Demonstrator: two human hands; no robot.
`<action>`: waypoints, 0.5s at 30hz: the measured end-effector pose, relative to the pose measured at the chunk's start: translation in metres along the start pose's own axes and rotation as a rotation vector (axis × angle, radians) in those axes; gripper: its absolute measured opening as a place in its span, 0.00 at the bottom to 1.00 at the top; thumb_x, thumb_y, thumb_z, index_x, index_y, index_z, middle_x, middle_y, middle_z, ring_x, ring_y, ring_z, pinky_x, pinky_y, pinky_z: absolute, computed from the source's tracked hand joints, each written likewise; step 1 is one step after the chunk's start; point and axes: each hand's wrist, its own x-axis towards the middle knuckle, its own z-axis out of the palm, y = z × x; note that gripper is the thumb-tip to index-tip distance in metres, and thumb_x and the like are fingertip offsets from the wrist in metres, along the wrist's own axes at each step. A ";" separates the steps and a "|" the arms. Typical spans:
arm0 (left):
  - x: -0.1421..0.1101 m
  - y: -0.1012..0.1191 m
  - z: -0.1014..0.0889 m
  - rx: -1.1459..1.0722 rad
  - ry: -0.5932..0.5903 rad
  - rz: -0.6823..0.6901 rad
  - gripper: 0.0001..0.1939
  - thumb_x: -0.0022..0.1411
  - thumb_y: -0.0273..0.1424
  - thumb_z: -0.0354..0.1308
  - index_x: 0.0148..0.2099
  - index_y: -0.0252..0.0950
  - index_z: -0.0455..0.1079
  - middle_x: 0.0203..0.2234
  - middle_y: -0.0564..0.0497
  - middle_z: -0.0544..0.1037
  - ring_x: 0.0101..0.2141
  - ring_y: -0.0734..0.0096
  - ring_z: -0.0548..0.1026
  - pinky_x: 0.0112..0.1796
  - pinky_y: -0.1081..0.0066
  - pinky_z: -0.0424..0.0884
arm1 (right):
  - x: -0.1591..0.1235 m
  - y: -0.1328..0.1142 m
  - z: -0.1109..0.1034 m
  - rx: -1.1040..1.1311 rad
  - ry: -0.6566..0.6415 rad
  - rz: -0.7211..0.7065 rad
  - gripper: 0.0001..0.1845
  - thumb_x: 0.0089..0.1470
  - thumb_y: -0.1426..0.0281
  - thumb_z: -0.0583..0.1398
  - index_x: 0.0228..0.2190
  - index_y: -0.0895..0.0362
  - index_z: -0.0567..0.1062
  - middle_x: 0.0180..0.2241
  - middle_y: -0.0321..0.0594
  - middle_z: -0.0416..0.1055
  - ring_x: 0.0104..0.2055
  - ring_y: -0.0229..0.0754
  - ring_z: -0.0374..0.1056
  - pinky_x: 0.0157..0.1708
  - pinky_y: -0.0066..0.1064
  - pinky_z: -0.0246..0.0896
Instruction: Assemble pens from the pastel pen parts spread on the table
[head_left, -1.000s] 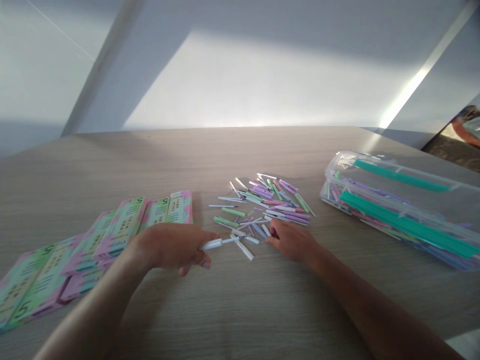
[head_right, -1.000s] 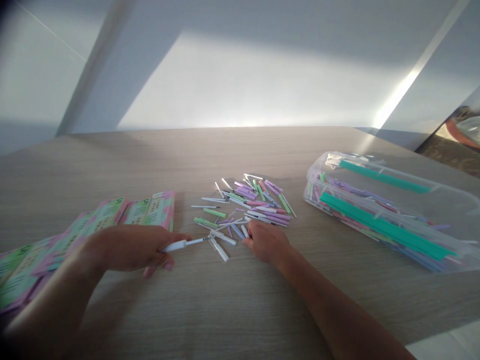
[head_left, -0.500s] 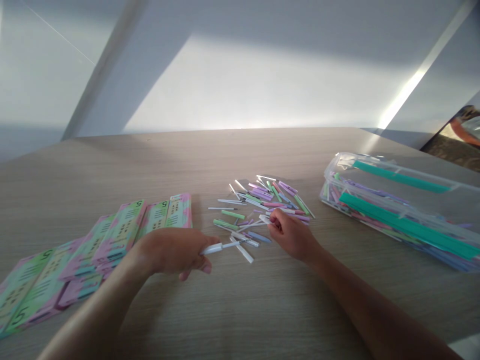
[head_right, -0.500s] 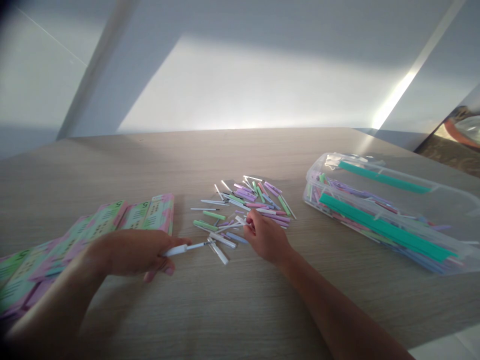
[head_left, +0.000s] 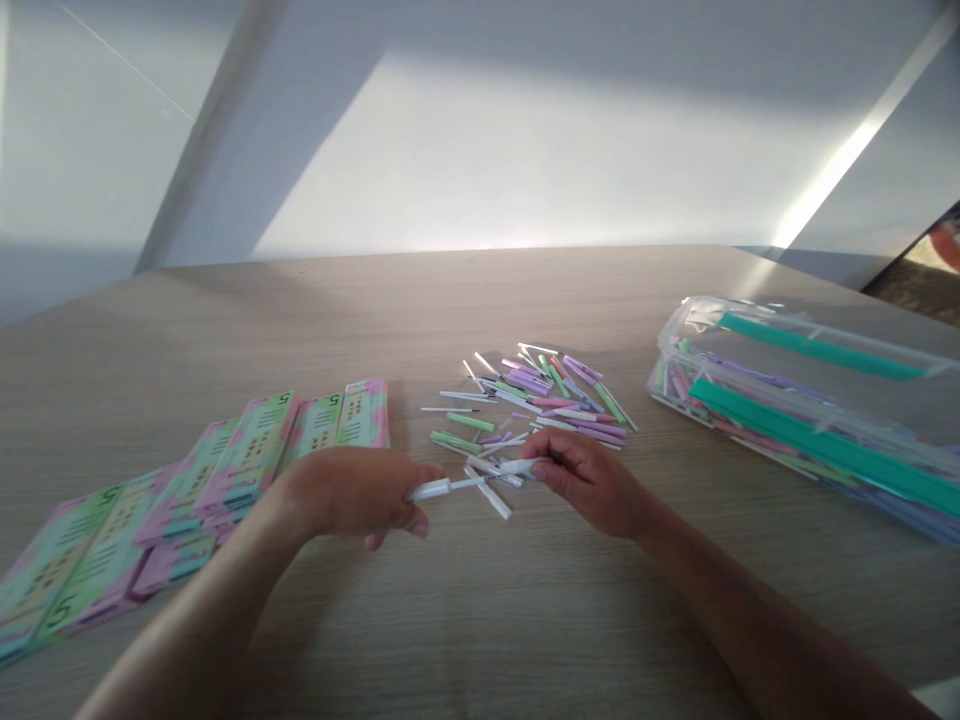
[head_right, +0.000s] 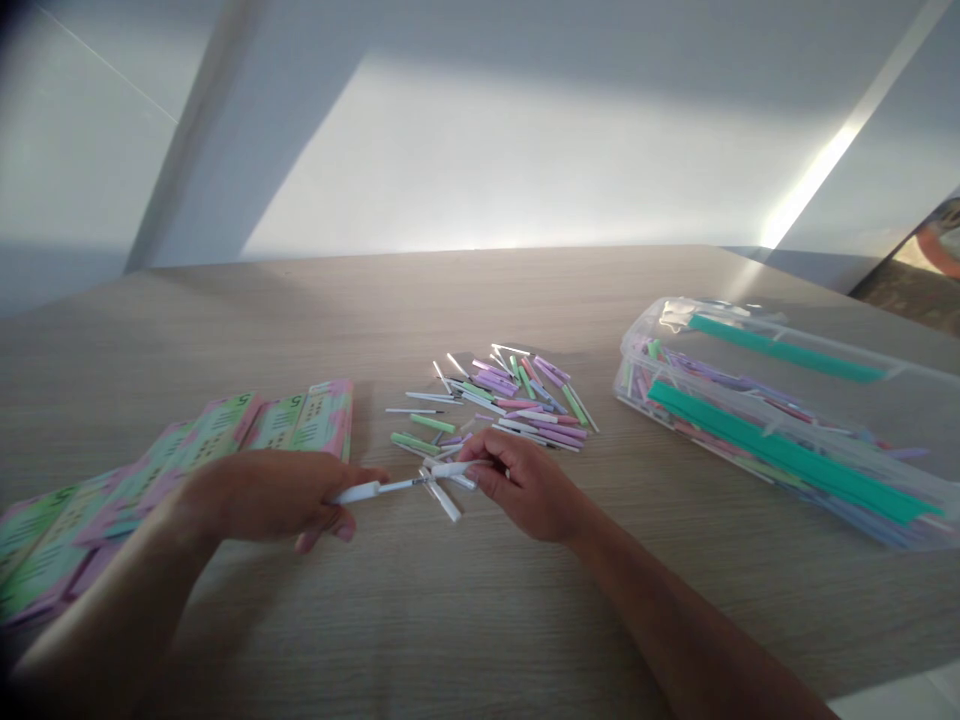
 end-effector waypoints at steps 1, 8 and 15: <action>0.000 0.000 0.000 -0.004 -0.001 0.005 0.16 0.53 0.30 0.50 0.45 0.41 0.69 0.16 0.56 0.73 0.22 0.66 0.73 0.28 0.72 0.64 | 0.000 -0.001 0.000 -0.016 -0.002 -0.009 0.07 0.58 0.68 0.53 0.35 0.57 0.69 0.30 0.36 0.66 0.32 0.36 0.60 0.32 0.27 0.54; 0.001 0.000 0.000 -0.006 0.002 -0.026 0.19 0.53 0.31 0.51 0.49 0.43 0.68 0.14 0.57 0.70 0.23 0.65 0.73 0.27 0.72 0.62 | 0.001 -0.002 0.001 -0.061 -0.006 -0.011 0.06 0.57 0.70 0.53 0.36 0.56 0.70 0.31 0.36 0.68 0.33 0.36 0.62 0.33 0.26 0.55; -0.001 -0.003 0.000 0.002 0.016 -0.008 0.19 0.53 0.30 0.50 0.48 0.42 0.68 0.16 0.56 0.72 0.24 0.66 0.73 0.27 0.72 0.63 | 0.002 0.002 -0.010 -0.159 0.000 0.031 0.08 0.58 0.67 0.53 0.34 0.57 0.70 0.29 0.36 0.68 0.31 0.36 0.61 0.31 0.26 0.54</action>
